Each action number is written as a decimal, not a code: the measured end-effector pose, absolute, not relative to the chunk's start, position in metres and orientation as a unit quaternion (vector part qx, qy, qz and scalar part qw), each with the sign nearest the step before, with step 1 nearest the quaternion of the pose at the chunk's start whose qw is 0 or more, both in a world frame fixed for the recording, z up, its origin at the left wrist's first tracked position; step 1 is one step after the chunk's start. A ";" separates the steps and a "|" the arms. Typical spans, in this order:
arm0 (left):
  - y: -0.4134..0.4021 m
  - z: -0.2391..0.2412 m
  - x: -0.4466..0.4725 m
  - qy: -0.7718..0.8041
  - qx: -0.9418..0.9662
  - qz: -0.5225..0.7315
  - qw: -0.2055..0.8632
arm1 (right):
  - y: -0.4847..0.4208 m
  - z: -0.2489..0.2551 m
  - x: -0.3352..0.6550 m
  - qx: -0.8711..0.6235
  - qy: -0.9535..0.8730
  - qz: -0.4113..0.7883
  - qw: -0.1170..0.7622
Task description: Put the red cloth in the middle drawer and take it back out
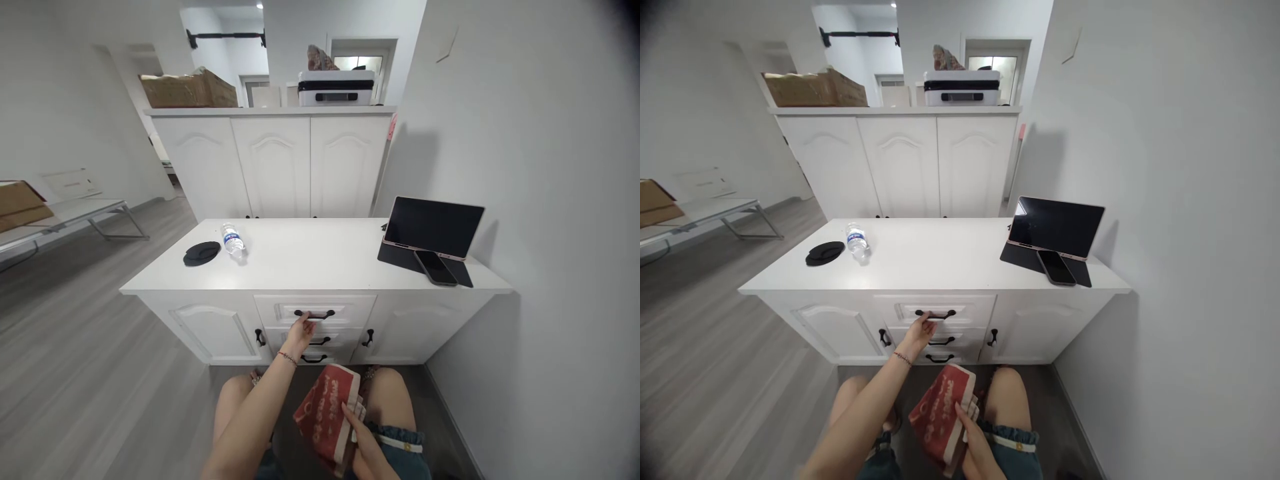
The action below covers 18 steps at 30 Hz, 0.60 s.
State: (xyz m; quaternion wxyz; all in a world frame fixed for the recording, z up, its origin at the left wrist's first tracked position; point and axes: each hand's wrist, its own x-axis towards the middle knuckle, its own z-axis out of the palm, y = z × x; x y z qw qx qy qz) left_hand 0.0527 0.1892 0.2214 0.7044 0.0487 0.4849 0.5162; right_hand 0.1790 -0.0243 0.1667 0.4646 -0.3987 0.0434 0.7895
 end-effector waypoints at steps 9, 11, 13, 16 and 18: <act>0.178 0.213 0.045 0.445 0.066 0.537 0.713 | -0.027 0.166 0.187 -0.401 0.058 0.794 0.452; 0.171 0.211 0.045 0.444 0.066 0.537 0.714 | -0.024 0.169 0.189 -0.406 0.051 0.784 0.466; 0.163 0.210 0.044 0.440 0.066 0.539 0.716 | -0.018 0.175 0.192 -0.421 0.042 0.770 0.478; 0.149 0.210 0.044 0.428 0.066 0.545 0.718 | -0.007 0.192 0.200 -0.439 0.014 0.752 0.491; 0.139 0.211 0.043 0.421 0.064 0.549 0.719 | 0.000 0.208 0.207 -0.448 -0.020 0.739 0.503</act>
